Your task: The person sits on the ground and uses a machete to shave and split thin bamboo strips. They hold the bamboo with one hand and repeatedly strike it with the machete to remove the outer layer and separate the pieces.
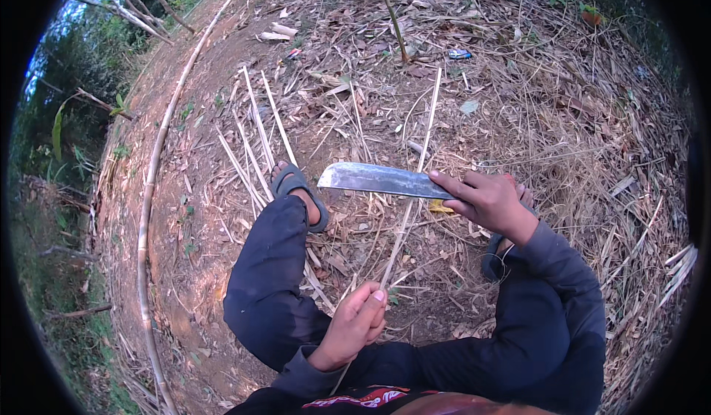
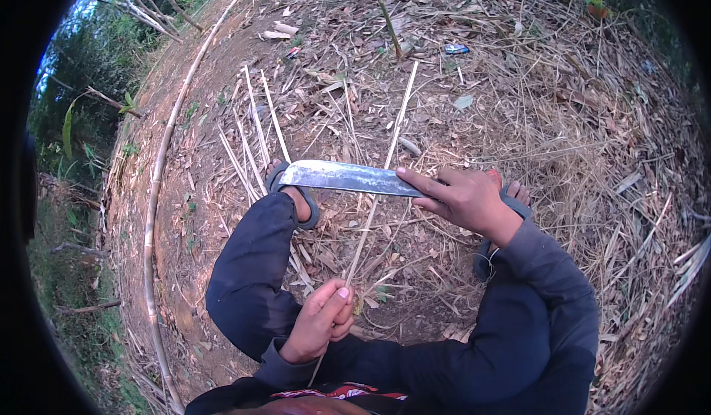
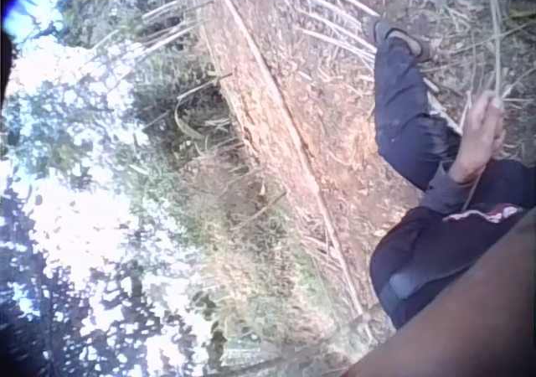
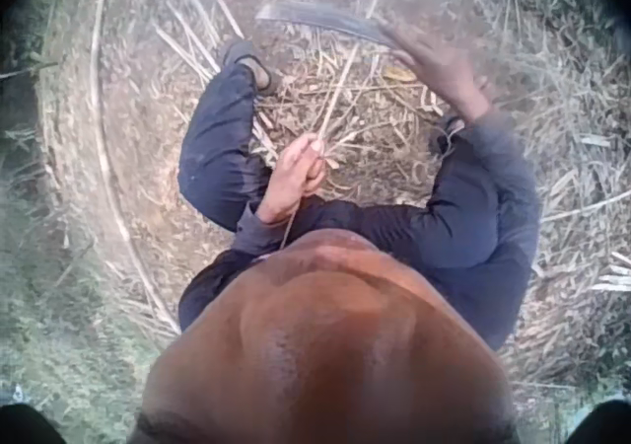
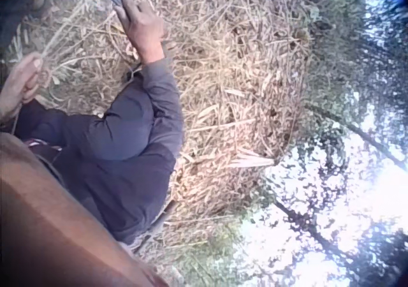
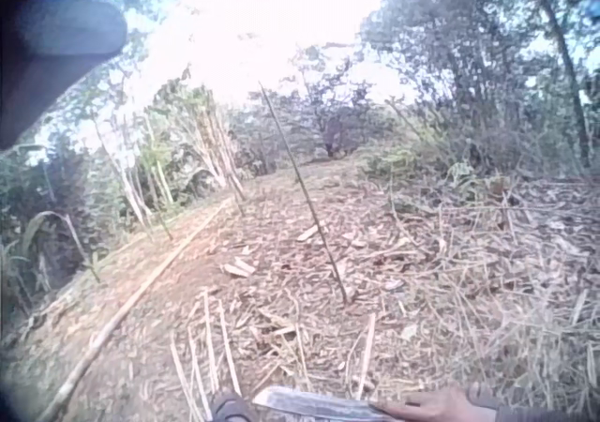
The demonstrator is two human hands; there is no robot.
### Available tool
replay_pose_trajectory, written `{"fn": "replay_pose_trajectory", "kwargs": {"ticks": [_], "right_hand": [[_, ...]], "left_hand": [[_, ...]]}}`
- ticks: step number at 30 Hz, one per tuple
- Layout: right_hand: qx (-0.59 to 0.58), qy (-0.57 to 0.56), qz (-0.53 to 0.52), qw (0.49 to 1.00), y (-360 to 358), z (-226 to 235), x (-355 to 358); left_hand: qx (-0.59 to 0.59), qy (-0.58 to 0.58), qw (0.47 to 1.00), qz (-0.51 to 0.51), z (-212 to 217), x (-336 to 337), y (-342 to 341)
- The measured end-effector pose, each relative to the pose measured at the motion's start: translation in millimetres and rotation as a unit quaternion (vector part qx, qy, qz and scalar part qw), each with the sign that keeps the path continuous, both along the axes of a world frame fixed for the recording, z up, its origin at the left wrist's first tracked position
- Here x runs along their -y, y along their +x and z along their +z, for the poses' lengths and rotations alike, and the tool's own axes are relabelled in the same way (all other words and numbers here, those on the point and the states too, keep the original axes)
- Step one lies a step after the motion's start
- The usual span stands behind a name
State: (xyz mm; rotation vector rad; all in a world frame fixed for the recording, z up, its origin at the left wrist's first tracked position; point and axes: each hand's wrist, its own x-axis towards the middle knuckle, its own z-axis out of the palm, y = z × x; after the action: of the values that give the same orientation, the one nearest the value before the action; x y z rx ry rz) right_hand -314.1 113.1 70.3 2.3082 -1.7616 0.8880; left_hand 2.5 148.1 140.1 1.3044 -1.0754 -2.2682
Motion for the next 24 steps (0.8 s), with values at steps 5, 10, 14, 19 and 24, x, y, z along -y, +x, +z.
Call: {"fn": "replay_pose_trajectory", "kwargs": {"ticks": [5,10,14,19,24], "right_hand": [[0.28,0.038,-0.132,0.95,-26,-31,24],[0.206,0.034,0.006,0.978,-5,-8,5],[0.201,0.026,0.066,0.977,5,2,0],[-0.008,-0.034,0.041,0.999,6,21,-1],[0.136,-0.037,-0.023,0.99,-20,-16,13]], "left_hand": [[-0.002,0.009,1.0,-0.021,-2,-4,1],[0.022,-0.074,0.997,-0.012,-7,-2,-1],[0.019,-0.066,0.997,-0.022,-2,-4,-2],[0.014,-0.033,0.998,-0.049,0,-6,5],[0.02,-0.07,0.996,-0.055,-3,-17,6]]}}
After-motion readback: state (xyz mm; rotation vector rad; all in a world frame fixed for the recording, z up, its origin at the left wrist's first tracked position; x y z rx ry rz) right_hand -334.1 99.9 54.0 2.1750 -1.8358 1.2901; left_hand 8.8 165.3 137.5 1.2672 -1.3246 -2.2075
